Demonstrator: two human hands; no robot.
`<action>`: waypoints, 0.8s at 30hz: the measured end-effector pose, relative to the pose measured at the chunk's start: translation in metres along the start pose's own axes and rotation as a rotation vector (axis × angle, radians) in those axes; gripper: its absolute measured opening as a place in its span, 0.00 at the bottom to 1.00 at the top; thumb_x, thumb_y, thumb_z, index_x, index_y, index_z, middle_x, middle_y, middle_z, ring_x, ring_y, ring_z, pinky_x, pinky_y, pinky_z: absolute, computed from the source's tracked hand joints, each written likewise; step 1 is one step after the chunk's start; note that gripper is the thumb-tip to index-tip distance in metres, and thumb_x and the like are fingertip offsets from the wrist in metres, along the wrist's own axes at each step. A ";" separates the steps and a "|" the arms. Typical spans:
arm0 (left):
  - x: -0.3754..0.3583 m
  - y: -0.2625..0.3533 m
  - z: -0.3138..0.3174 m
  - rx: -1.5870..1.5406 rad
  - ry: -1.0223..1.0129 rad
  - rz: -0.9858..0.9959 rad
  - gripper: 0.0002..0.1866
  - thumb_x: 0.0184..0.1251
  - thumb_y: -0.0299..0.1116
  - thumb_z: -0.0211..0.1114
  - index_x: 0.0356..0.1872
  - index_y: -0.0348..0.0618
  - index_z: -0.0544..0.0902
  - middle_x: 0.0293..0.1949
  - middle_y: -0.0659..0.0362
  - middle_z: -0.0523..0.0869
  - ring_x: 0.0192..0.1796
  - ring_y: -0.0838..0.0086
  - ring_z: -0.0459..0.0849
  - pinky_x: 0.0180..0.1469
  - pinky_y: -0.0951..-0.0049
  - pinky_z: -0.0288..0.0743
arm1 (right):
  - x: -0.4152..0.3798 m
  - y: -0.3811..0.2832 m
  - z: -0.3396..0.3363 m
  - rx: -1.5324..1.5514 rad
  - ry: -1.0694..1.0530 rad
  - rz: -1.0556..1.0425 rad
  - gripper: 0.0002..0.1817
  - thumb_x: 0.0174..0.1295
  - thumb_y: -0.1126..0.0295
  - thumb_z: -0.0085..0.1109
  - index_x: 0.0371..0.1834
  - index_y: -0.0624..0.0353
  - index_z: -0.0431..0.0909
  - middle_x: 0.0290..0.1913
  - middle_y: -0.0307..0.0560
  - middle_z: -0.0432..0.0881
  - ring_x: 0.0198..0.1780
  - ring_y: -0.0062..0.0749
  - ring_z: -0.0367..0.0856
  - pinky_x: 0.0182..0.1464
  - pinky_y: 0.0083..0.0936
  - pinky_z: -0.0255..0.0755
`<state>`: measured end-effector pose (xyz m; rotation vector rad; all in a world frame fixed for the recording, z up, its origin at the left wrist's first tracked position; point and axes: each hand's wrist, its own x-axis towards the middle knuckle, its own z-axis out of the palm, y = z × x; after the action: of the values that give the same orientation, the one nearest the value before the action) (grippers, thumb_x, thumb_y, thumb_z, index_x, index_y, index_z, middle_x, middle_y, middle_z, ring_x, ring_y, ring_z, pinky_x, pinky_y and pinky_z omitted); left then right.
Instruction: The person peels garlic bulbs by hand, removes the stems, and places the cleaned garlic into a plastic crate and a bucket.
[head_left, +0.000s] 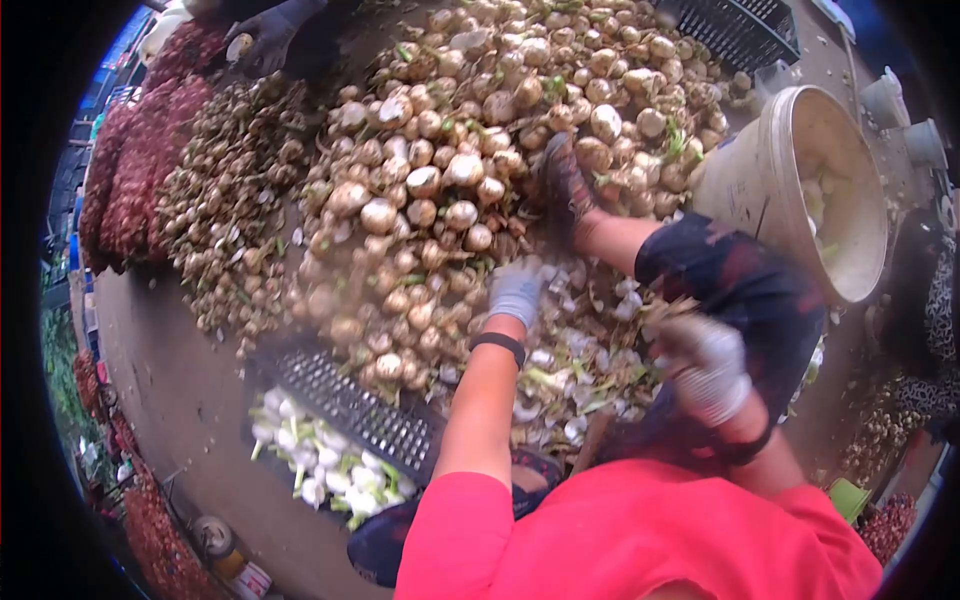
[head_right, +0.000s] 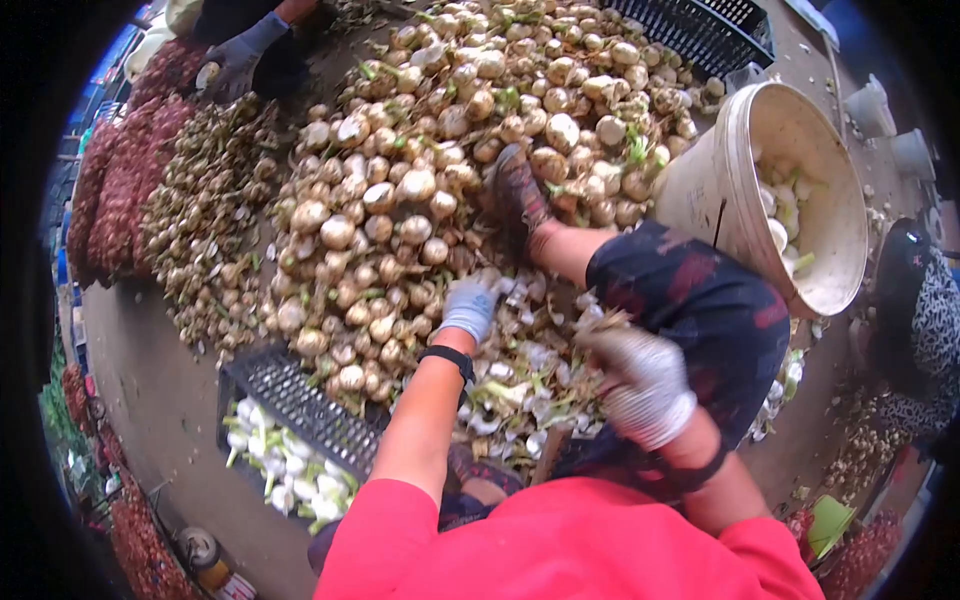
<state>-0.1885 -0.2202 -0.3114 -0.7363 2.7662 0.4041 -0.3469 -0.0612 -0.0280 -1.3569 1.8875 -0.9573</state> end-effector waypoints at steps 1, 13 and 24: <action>0.010 -0.003 -0.009 0.059 -0.084 -0.042 0.17 0.58 0.29 0.56 0.50 0.54 0.79 0.50 0.57 0.77 0.47 0.64 0.82 0.43 0.59 0.76 | -0.009 0.029 0.023 0.095 -0.110 0.142 0.21 0.44 0.86 0.53 0.44 0.61 0.79 0.25 0.45 0.78 0.28 0.34 0.80 0.31 0.25 0.73; -0.147 0.077 -0.141 -0.929 0.582 -0.147 0.25 0.44 0.27 0.69 0.49 0.40 0.77 0.39 0.49 0.78 0.39 0.58 0.77 0.44 0.64 0.73 | 0.015 0.008 0.071 0.541 -0.339 0.689 0.16 0.62 0.64 0.56 0.42 0.68 0.81 0.30 0.43 0.82 0.30 0.19 0.76 0.35 0.23 0.72; -0.250 0.144 -0.193 -0.639 0.738 -0.232 0.30 0.40 0.31 0.72 0.52 0.42 0.78 0.42 0.45 0.79 0.43 0.52 0.79 0.43 0.60 0.76 | -0.054 -0.047 0.062 0.566 -0.469 0.456 0.15 0.63 0.63 0.55 0.23 0.62 0.79 0.17 0.37 0.73 0.18 0.20 0.67 0.19 0.23 0.61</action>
<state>-0.0849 -0.0517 -0.0263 -1.6138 3.1363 1.2032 -0.2576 -0.0314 -0.0191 -0.6918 1.3382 -0.7679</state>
